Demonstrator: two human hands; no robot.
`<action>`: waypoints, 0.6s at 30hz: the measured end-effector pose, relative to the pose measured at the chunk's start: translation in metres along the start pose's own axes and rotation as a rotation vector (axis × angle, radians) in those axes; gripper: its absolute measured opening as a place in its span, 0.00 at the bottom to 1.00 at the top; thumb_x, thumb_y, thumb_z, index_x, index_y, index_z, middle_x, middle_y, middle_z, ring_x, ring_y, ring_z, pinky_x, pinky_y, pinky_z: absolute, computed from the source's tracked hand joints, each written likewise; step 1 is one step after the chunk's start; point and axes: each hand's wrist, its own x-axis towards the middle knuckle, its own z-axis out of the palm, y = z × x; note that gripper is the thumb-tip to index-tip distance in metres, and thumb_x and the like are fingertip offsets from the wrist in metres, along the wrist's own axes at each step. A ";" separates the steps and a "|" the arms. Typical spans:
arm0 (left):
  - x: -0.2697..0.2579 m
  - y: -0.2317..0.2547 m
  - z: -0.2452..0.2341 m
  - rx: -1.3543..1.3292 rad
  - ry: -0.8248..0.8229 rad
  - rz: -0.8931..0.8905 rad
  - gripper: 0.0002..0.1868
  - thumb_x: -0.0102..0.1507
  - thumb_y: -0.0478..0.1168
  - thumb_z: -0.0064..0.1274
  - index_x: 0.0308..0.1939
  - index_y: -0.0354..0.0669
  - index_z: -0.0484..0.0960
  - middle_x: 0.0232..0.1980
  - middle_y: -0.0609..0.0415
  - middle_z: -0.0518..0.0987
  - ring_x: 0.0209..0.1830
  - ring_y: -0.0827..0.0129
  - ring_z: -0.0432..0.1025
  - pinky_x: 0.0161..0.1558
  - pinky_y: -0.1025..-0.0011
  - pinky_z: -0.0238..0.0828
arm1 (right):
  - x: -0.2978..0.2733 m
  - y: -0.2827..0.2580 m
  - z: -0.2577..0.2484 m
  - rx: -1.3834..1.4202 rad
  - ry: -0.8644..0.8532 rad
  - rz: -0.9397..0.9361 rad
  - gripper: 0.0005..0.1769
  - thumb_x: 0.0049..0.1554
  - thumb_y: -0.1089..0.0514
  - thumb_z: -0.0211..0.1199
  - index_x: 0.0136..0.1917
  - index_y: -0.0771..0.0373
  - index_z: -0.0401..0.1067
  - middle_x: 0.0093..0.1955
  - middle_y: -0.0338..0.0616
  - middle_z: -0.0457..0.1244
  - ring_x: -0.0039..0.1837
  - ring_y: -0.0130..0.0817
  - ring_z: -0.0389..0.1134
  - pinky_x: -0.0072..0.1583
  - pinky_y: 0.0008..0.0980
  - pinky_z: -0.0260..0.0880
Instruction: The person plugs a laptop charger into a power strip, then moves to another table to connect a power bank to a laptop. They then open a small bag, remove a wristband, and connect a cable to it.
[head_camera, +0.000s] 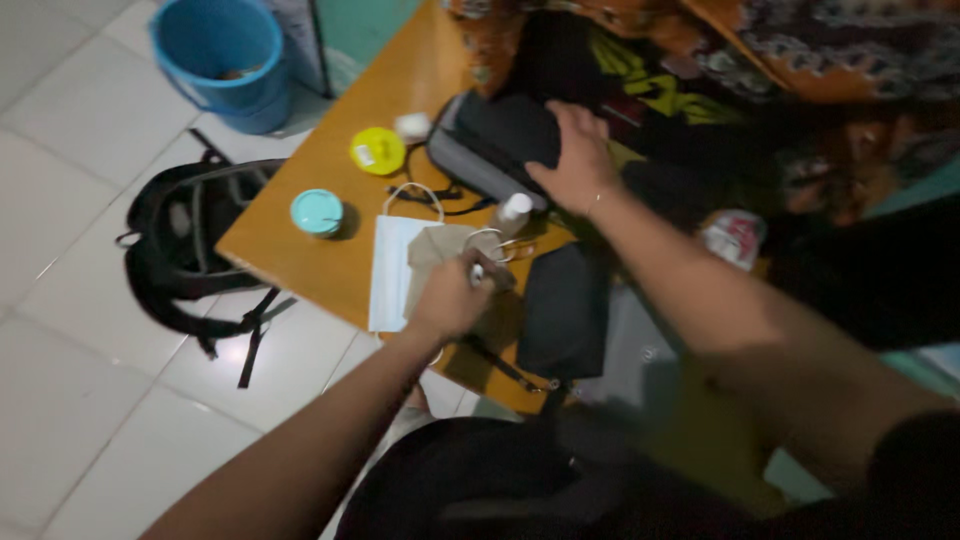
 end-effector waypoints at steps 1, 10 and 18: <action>-0.003 0.006 0.012 0.019 -0.030 0.004 0.16 0.60 0.43 0.57 0.49 0.40 0.79 0.45 0.35 0.83 0.49 0.46 0.79 0.52 0.56 0.73 | -0.017 -0.002 -0.010 0.027 0.049 -0.039 0.40 0.52 0.54 0.73 0.74 0.60 0.62 0.72 0.60 0.57 0.72 0.61 0.56 0.72 0.52 0.59; -0.028 0.044 0.072 0.168 -0.250 0.088 0.52 0.55 0.54 0.65 0.74 0.33 0.55 0.61 0.32 0.76 0.60 0.44 0.74 0.61 0.58 0.71 | -0.217 -0.051 -0.057 0.079 -0.122 0.230 0.28 0.57 0.55 0.63 0.71 0.53 0.69 0.79 0.52 0.54 0.75 0.54 0.55 0.73 0.49 0.58; -0.038 0.042 0.052 0.166 -0.393 0.116 0.64 0.50 0.60 0.69 0.76 0.31 0.47 0.65 0.27 0.71 0.64 0.43 0.71 0.65 0.60 0.66 | -0.292 -0.079 -0.068 -0.117 -0.275 0.612 0.49 0.49 0.30 0.66 0.80 0.39 0.55 0.84 0.45 0.42 0.82 0.57 0.38 0.75 0.60 0.38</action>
